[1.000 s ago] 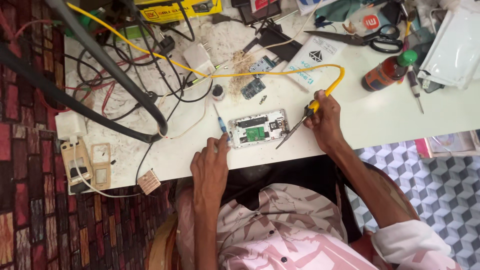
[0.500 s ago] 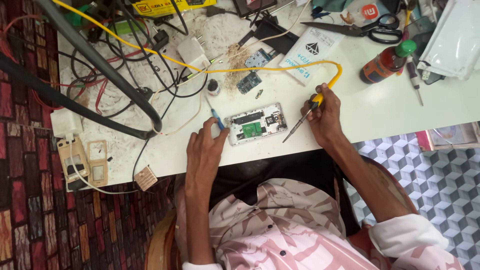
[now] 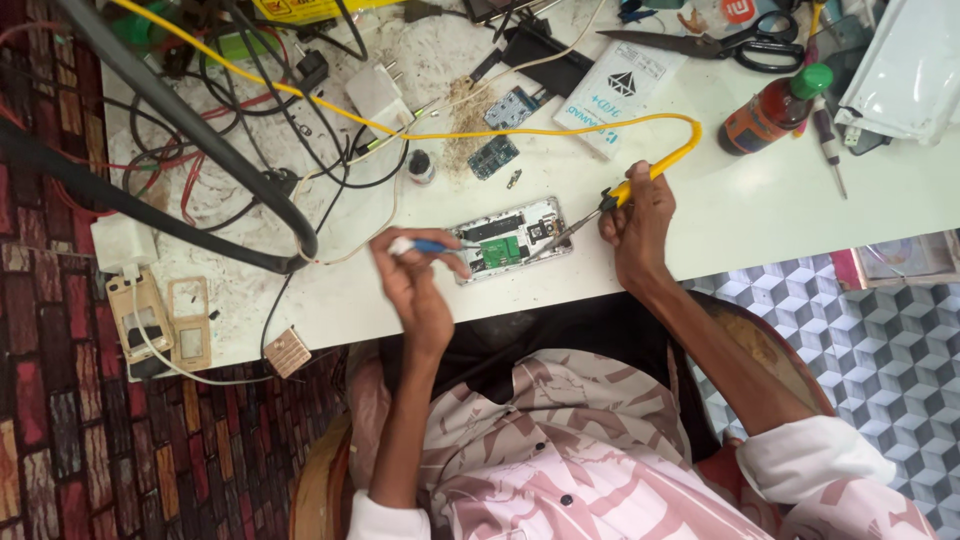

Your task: The person uses a hot air gun and a small screwdriver to work on a disassembled mobile phone circuit board. They repeatedly apply hot air to specific areas of the board while occasionally using the screwdriver to adjust components.

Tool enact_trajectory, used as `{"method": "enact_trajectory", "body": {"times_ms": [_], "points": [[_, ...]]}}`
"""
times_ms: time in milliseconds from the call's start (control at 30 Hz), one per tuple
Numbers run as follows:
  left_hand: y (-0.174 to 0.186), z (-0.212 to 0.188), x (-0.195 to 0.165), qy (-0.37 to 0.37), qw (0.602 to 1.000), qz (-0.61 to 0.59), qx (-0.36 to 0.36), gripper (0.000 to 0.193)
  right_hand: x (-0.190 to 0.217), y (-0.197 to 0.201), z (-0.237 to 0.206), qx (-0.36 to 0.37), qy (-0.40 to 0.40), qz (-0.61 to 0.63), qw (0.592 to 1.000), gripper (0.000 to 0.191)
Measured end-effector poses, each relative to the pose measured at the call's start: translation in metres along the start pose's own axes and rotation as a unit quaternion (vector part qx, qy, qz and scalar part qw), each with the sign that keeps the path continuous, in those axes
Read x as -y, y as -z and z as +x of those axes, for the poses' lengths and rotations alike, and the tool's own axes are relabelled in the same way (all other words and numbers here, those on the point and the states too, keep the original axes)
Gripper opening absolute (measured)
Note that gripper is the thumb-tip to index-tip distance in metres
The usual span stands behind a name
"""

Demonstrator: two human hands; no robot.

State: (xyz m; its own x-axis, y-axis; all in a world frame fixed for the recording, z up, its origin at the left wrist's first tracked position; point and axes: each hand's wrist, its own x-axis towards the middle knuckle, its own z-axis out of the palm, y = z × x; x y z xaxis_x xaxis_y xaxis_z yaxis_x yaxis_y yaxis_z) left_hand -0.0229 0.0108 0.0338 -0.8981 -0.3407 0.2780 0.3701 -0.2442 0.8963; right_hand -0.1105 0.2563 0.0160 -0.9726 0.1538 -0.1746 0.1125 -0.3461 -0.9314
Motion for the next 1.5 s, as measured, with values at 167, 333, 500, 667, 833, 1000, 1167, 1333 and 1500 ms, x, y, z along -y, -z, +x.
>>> {"method": "enact_trajectory", "body": {"times_ms": [167, 333, 500, 667, 833, 1000, 1167, 1333, 1500], "points": [[-0.006, -0.008, 0.012, 0.035, 0.997, 0.041, 0.063, 0.036, 0.007, 0.004, 0.002, 0.045, -0.002, -0.024, 0.999, 0.038], [0.0, -0.013, 0.023, 0.023, 0.991, 0.076, 0.108, 0.037, 0.023, 0.013, 0.014, 0.104, -0.053, -0.067, 0.991, 0.04], [0.002, -0.016, 0.029, -0.001, 0.993, 0.064, 0.097, 0.036, 0.044, 0.018, 0.02, 0.15, -0.05, -0.066, 0.985, 0.032], [0.004, -0.017, 0.033, -0.01, 0.99, 0.111, 0.087, 0.037, 0.056, 0.024, 0.022, 0.15, -0.058, -0.082, 0.984, 0.026], [0.007, -0.017, 0.038, -0.015, 0.991, 0.114, 0.071, 0.037, 0.048, 0.032, 0.028, 0.169, -0.014, -0.078, 0.982, 0.021], [0.006, -0.019, 0.041, -0.001, 0.996, 0.083, 0.037, 0.037, 0.044, 0.038, 0.036, 0.126, -0.034, -0.136, 0.982, 0.024], [0.004, -0.01, 0.046, -0.029, 0.999, 0.034, 0.013, 0.034, 0.046, 0.04, 0.048, 0.113, -0.065, -0.066, 0.989, 0.034], [0.006, -0.017, 0.045, -0.006, 0.999, 0.04, 0.022, 0.031, 0.039, 0.045, 0.039, 0.118, -0.07, -0.014, 0.99, 0.036], [0.008, -0.019, 0.039, -0.022, 0.994, 0.105, 0.036, 0.031, 0.034, 0.037, 0.031, 0.137, -0.037, -0.017, 0.99, 0.038]]}}
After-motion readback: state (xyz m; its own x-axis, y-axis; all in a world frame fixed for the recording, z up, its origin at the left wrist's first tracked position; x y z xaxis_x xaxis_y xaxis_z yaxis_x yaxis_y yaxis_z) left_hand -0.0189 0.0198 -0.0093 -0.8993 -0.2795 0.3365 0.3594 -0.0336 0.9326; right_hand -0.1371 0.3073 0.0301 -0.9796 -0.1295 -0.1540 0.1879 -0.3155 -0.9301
